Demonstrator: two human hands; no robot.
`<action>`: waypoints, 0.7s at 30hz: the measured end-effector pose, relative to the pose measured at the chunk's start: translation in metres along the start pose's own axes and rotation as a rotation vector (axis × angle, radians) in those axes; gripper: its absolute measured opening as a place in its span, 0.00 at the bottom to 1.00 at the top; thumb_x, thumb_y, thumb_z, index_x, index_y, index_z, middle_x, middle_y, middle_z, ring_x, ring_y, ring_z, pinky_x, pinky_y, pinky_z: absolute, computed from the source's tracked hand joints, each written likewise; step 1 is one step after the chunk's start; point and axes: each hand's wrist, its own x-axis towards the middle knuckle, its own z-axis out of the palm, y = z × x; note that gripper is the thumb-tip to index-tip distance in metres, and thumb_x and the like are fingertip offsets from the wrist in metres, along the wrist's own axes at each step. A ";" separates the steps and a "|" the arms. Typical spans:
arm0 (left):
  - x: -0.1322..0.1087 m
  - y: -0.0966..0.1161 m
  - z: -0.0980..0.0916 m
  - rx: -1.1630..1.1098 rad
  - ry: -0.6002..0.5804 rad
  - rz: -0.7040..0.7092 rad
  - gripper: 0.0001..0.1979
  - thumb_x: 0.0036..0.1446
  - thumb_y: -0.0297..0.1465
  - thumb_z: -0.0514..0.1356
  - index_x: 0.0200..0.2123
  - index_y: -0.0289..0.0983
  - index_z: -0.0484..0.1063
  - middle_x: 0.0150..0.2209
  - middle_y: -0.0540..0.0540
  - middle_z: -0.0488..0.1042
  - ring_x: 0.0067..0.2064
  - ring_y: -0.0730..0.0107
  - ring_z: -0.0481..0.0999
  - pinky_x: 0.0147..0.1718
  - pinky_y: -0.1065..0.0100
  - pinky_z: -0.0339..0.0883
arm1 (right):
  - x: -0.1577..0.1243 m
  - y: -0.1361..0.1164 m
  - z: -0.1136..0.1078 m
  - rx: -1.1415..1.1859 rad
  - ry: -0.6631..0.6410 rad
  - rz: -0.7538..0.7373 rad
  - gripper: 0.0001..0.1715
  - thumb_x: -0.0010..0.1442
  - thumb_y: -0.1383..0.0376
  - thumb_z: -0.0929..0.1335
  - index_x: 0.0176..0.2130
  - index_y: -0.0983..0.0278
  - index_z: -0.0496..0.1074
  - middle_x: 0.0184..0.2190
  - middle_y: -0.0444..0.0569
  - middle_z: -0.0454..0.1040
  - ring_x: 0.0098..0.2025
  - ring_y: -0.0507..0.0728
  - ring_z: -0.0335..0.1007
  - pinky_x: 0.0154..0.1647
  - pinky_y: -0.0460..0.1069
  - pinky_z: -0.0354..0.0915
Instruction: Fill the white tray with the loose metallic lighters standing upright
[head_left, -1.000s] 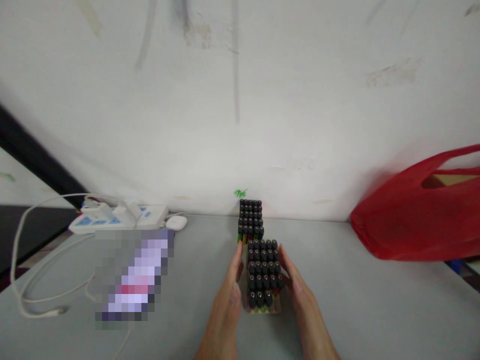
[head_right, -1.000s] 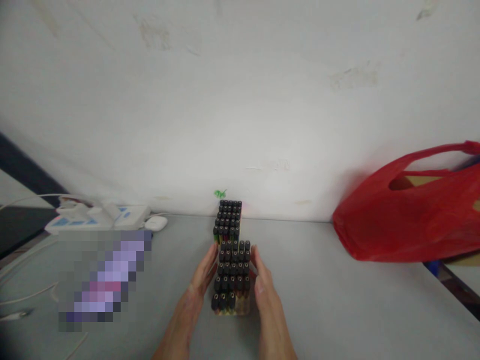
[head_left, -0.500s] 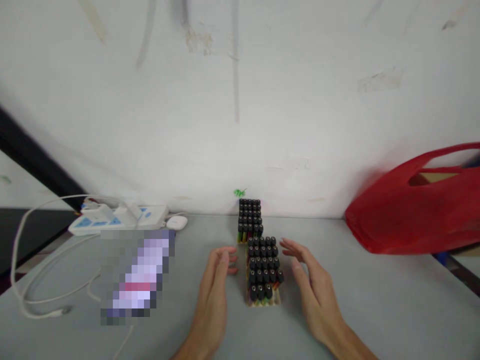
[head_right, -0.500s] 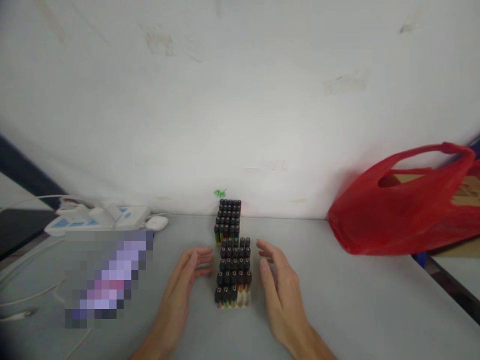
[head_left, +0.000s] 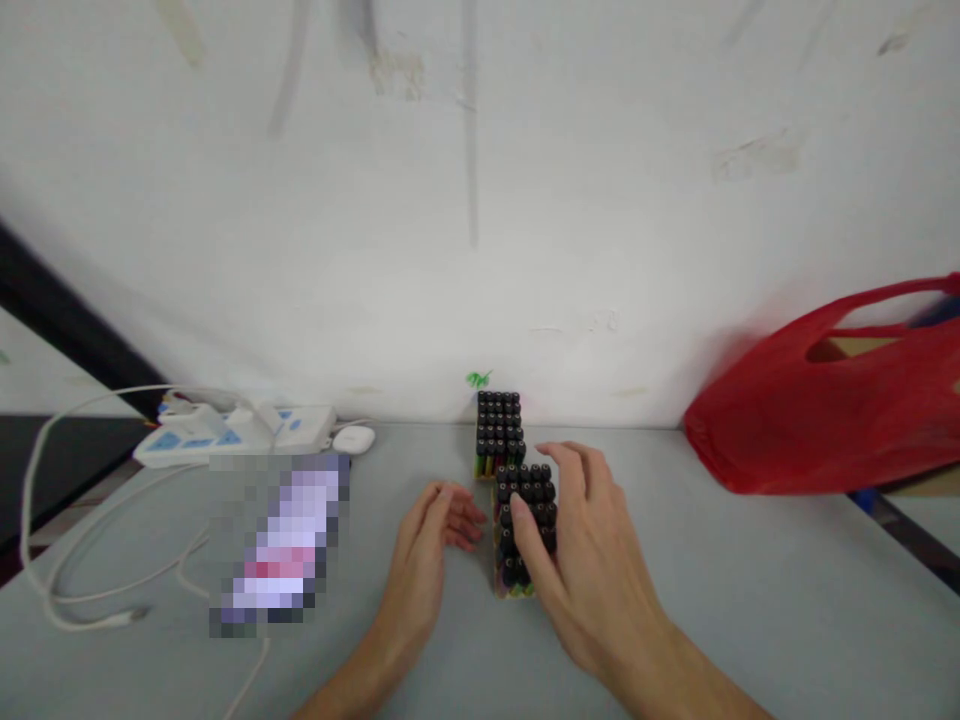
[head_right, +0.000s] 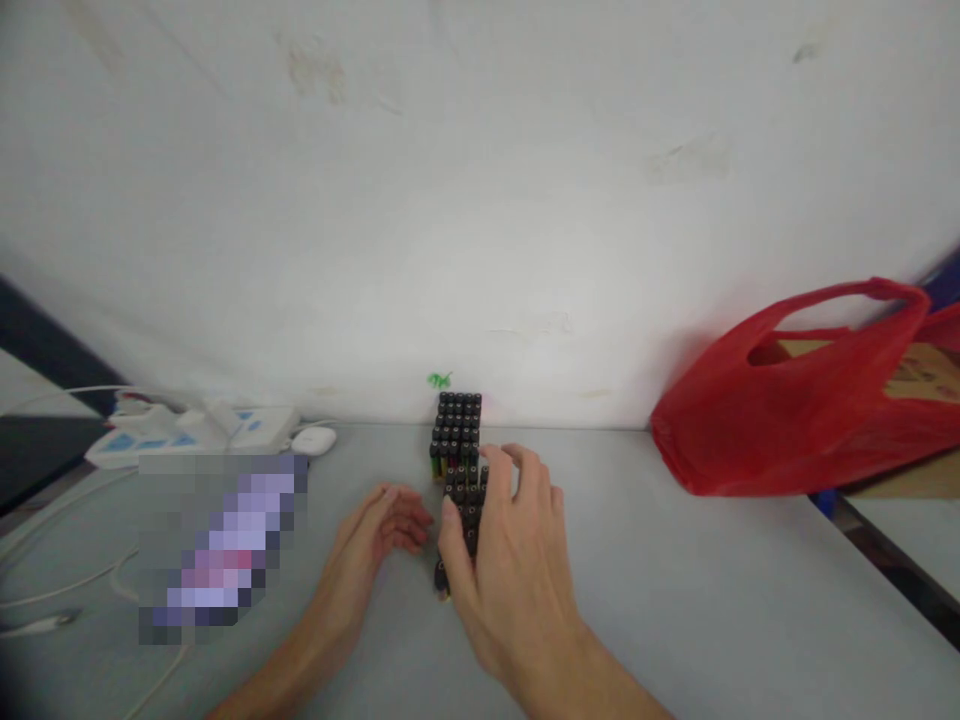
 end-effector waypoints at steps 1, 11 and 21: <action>-0.001 0.000 0.000 0.006 -0.015 -0.001 0.25 0.60 0.54 0.64 0.38 0.35 0.78 0.33 0.43 0.83 0.33 0.58 0.81 0.34 0.62 0.74 | 0.001 -0.006 0.002 -0.045 -0.020 0.007 0.25 0.75 0.56 0.66 0.66 0.63 0.67 0.60 0.66 0.71 0.59 0.74 0.72 0.55 0.70 0.73; -0.005 0.006 0.003 0.043 -0.025 0.042 0.19 0.62 0.49 0.66 0.34 0.38 0.79 0.33 0.45 0.81 0.35 0.59 0.79 0.35 0.64 0.73 | 0.011 -0.027 0.012 -0.177 -0.250 0.179 0.19 0.75 0.53 0.65 0.58 0.61 0.72 0.52 0.62 0.72 0.51 0.72 0.75 0.48 0.65 0.75; -0.007 -0.008 -0.005 0.164 0.149 0.069 0.22 0.58 0.54 0.67 0.35 0.40 0.82 0.42 0.41 0.84 0.48 0.46 0.81 0.47 0.55 0.77 | 0.023 -0.046 0.028 -0.260 -0.268 0.302 0.17 0.73 0.54 0.66 0.52 0.61 0.75 0.51 0.63 0.74 0.51 0.75 0.76 0.50 0.70 0.72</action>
